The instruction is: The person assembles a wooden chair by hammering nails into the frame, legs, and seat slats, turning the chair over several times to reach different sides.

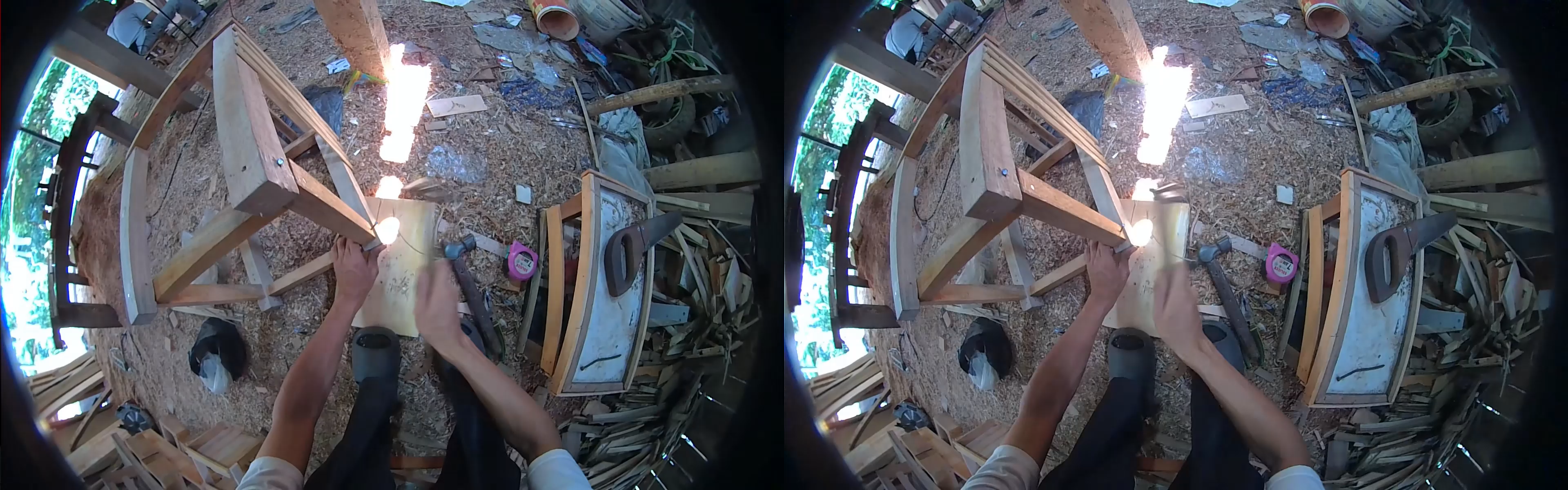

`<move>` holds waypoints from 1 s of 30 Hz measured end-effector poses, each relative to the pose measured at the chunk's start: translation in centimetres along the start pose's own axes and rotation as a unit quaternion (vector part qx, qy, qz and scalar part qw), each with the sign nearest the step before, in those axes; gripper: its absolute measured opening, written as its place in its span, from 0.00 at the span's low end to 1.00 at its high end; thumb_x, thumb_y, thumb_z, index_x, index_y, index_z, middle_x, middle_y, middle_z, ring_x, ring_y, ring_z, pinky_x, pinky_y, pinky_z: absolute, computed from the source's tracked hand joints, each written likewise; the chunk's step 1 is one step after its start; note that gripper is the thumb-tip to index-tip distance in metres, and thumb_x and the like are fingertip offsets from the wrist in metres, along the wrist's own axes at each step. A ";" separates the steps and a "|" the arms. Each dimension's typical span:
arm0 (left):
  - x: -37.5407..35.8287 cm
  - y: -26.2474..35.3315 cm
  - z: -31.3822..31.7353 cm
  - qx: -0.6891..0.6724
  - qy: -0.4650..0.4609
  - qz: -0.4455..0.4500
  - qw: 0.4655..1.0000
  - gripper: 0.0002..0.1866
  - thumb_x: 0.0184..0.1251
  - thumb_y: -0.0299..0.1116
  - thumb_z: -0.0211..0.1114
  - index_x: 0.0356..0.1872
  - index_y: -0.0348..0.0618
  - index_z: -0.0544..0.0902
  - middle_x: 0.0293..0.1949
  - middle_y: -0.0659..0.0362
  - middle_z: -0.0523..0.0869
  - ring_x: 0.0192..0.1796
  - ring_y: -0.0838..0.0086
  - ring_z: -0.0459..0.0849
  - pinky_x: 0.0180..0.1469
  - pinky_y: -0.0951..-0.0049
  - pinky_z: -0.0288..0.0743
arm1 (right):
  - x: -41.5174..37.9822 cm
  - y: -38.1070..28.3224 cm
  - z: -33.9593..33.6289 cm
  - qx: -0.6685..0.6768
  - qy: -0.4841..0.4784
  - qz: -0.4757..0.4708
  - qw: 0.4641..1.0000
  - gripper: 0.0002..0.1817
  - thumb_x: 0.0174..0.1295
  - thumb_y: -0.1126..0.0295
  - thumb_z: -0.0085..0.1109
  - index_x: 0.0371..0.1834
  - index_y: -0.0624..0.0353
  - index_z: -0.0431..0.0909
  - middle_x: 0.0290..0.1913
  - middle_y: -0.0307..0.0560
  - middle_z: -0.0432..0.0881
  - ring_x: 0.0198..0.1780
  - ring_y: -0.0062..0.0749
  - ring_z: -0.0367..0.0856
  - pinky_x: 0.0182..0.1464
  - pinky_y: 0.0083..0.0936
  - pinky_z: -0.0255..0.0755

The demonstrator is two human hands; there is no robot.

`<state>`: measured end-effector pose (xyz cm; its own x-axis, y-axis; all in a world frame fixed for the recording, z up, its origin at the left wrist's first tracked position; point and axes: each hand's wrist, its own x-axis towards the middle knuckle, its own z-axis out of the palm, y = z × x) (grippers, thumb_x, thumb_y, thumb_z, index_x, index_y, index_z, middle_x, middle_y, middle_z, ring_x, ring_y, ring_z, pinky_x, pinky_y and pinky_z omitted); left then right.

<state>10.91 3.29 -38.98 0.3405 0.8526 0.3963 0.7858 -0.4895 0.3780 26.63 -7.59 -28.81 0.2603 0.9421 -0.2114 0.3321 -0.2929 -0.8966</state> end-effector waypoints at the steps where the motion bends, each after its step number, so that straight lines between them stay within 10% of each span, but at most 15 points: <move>1: 0.3 0.3 -0.2 -0.013 -0.005 -0.005 1.000 0.23 0.61 0.42 0.67 0.49 0.34 0.74 0.47 0.44 0.78 0.54 0.45 0.73 0.56 0.47 0.63 | 0.0 1.8 1.1 -0.079 -0.050 -0.004 0.996 0.15 0.70 0.62 0.48 0.39 0.66 0.66 0.23 0.69 0.75 0.30 0.68 0.77 0.31 0.50 0.67; 9: -0.3 -0.7 0.6 0.017 -0.003 0.015 1.000 0.26 0.60 0.42 0.68 0.50 0.30 0.72 0.49 0.40 0.78 0.55 0.44 0.73 0.57 0.46 0.63 | 0.1 -3.3 -1.1 0.138 0.178 -0.020 0.974 0.11 0.70 0.66 0.48 0.41 0.65 0.65 0.19 0.63 0.74 0.23 0.54 0.79 0.23 0.39 0.65; 13: 0.5 0.3 -0.2 0.002 -0.018 0.009 1.000 0.24 0.60 0.42 0.68 0.49 0.34 0.74 0.49 0.44 0.79 0.56 0.45 0.73 0.58 0.46 0.62 | 0.0 -0.3 0.4 -0.037 -0.085 0.004 0.996 0.10 0.70 0.68 0.45 0.42 0.66 0.64 0.23 0.70 0.75 0.29 0.69 0.77 0.29 0.54 0.64; 21: 0.1 -0.1 0.3 0.025 0.016 0.024 0.999 0.26 0.59 0.43 0.69 0.47 0.30 0.73 0.45 0.41 0.79 0.53 0.46 0.74 0.57 0.48 0.64 | -0.6 -1.0 0.6 0.099 0.129 -0.085 0.983 0.12 0.70 0.65 0.46 0.41 0.66 0.64 0.23 0.71 0.75 0.31 0.71 0.76 0.30 0.55 0.64; 25: 0.1 0.2 0.4 0.017 0.015 0.009 1.000 0.26 0.59 0.43 0.69 0.47 0.30 0.73 0.45 0.42 0.79 0.53 0.46 0.74 0.57 0.48 0.64 | -1.0 0.1 0.3 -0.013 -0.056 0.023 0.998 0.14 0.71 0.63 0.46 0.40 0.66 0.65 0.18 0.61 0.72 0.22 0.54 0.77 0.26 0.43 0.65; 30: -0.2 -0.2 0.8 0.024 0.009 0.003 1.000 0.27 0.59 0.44 0.68 0.48 0.29 0.73 0.47 0.41 0.78 0.54 0.47 0.74 0.57 0.47 0.63 | -0.9 -3.7 -1.6 0.147 0.066 0.024 0.987 0.13 0.71 0.63 0.47 0.41 0.65 0.66 0.20 0.60 0.74 0.22 0.53 0.77 0.26 0.42 0.66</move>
<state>11.10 3.39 -39.75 0.3362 0.8460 0.4139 0.8073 -0.4852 0.3360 26.59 -7.62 -24.66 0.3913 0.8935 -0.2204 0.0445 -0.2576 -0.9652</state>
